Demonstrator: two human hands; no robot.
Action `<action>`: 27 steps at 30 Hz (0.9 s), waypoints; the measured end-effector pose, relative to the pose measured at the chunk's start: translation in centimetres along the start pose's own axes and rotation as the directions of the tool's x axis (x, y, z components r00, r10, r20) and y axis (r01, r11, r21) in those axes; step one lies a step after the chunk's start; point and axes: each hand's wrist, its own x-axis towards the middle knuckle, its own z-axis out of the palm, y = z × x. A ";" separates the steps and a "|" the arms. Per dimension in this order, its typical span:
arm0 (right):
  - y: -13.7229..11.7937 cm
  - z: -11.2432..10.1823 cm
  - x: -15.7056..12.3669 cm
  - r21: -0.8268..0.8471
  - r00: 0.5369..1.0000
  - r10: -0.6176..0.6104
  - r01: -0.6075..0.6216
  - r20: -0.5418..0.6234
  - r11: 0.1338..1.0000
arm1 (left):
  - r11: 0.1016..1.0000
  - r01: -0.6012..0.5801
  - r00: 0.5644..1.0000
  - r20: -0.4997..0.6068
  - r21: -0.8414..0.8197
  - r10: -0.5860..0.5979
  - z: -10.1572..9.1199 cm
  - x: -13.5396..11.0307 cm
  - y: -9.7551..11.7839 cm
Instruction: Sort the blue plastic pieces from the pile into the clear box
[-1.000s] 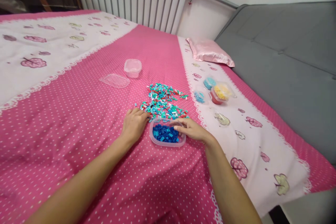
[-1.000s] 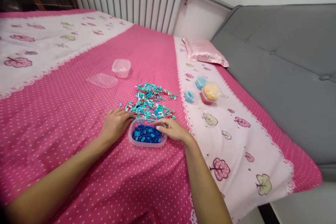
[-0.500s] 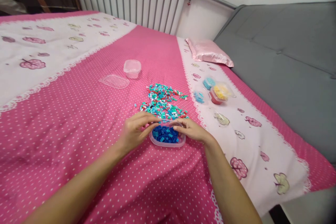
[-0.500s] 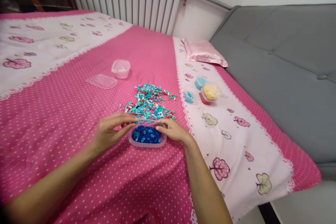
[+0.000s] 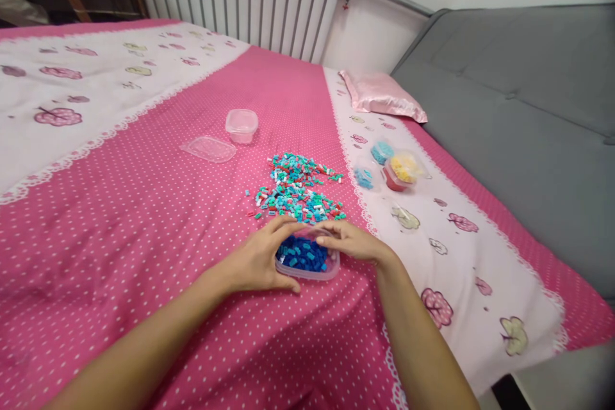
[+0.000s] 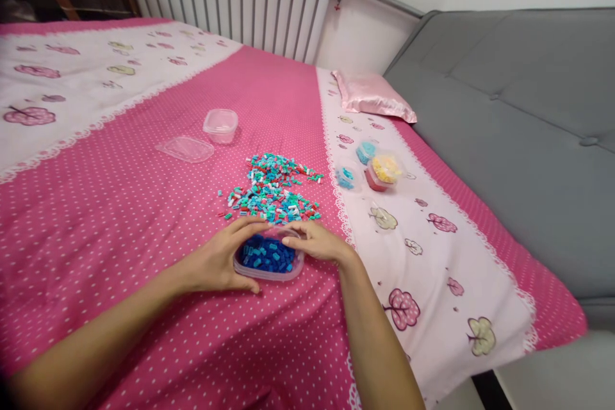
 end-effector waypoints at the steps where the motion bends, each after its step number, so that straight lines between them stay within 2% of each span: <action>1: -0.1 -0.1 -0.1 -0.005 1.000 0.008 -0.008 0.021 1.000 | 1.000 -0.010 0.999 0.035 -0.023 0.011 0.0 0.0 0.0; 4: -0.3 -0.5 -0.5 -0.023 0.998 0.028 -0.027 0.057 0.999 | 0.998 -0.020 0.998 0.056 -0.053 0.023 -0.1 0.0 0.2; 6: 0.0 -0.7 -0.4 -0.006 0.999 0.038 -0.038 0.020 0.999 | 0.998 -0.026 0.998 0.061 -0.061 0.030 -0.3 0.0 0.4; 10: 1.0 -0.7 0.5 0.024 0.972 0.044 -0.040 -0.229 0.999 | 0.993 -0.070 0.992 0.095 -0.093 0.078 -0.5 0.1 0.6; 12: 1.2 -0.3 1.1 -0.045 0.938 -0.006 -0.010 -0.347 0.999 | 0.992 -0.070 0.990 0.112 -0.105 0.082 -0.8 0.2 0.6; 14: 1.2 0.3 1.8 -0.191 0.901 -0.099 0.019 -0.423 0.981 | 0.993 -0.060 0.990 0.124 -0.101 0.072 -1.2 0.2 0.5; 17: 1.0 1.4 2.6 -0.438 0.871 -0.221 0.008 -0.438 0.899 | 0.998 -0.034 0.992 0.120 -0.054 0.040 -2.4 0.2 0.1; 19: 1.1 2.0 3.1 -0.528 0.868 -0.250 -0.017 -0.430 0.849 | 1.000 -0.009 0.995 0.100 -0.002 0.010 -3.4 0.1 -0.6; 23: 1.8 2.5 3.7 -0.604 0.857 -0.268 -0.061 -0.439 0.795 | 0.993 0.078 0.996 0.047 0.092 -0.082 -5.4 -0.2 -2.3; 27: 2.1 2.5 3.8 -0.644 0.845 -0.269 -0.111 -0.462 0.757 | 0.982 0.156 0.987 0.026 0.107 -0.159 -6.9 -1.0 -3.9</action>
